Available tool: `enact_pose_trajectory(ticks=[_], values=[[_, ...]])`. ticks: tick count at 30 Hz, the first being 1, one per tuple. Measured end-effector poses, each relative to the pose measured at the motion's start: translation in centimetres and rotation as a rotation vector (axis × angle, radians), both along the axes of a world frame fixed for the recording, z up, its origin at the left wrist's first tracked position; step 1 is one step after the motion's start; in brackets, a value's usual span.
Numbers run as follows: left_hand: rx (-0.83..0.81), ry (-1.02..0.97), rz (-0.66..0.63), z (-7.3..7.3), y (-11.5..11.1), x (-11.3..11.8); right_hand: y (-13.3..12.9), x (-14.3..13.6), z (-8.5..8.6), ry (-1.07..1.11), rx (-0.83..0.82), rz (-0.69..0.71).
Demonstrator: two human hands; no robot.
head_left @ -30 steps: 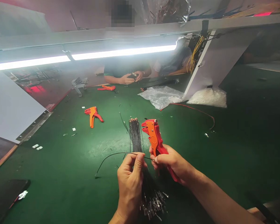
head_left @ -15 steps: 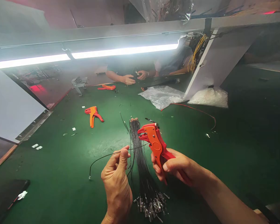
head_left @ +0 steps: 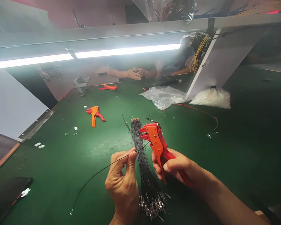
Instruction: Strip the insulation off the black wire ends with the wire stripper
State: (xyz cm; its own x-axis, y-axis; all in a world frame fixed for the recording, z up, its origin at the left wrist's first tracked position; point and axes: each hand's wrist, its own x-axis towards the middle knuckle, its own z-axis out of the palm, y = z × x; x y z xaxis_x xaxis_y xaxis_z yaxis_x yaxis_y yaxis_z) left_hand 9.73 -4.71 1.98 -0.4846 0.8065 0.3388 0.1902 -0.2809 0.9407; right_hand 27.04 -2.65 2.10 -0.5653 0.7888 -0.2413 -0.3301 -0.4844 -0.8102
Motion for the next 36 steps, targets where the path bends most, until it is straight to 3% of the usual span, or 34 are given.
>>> enact_pose_trajectory(ticks=[36], values=[[0.355, 0.604, 0.004, -0.4, -0.4, 0.5, 0.1, -0.6, -1.2, 0.071, 0.017, 0.075]])
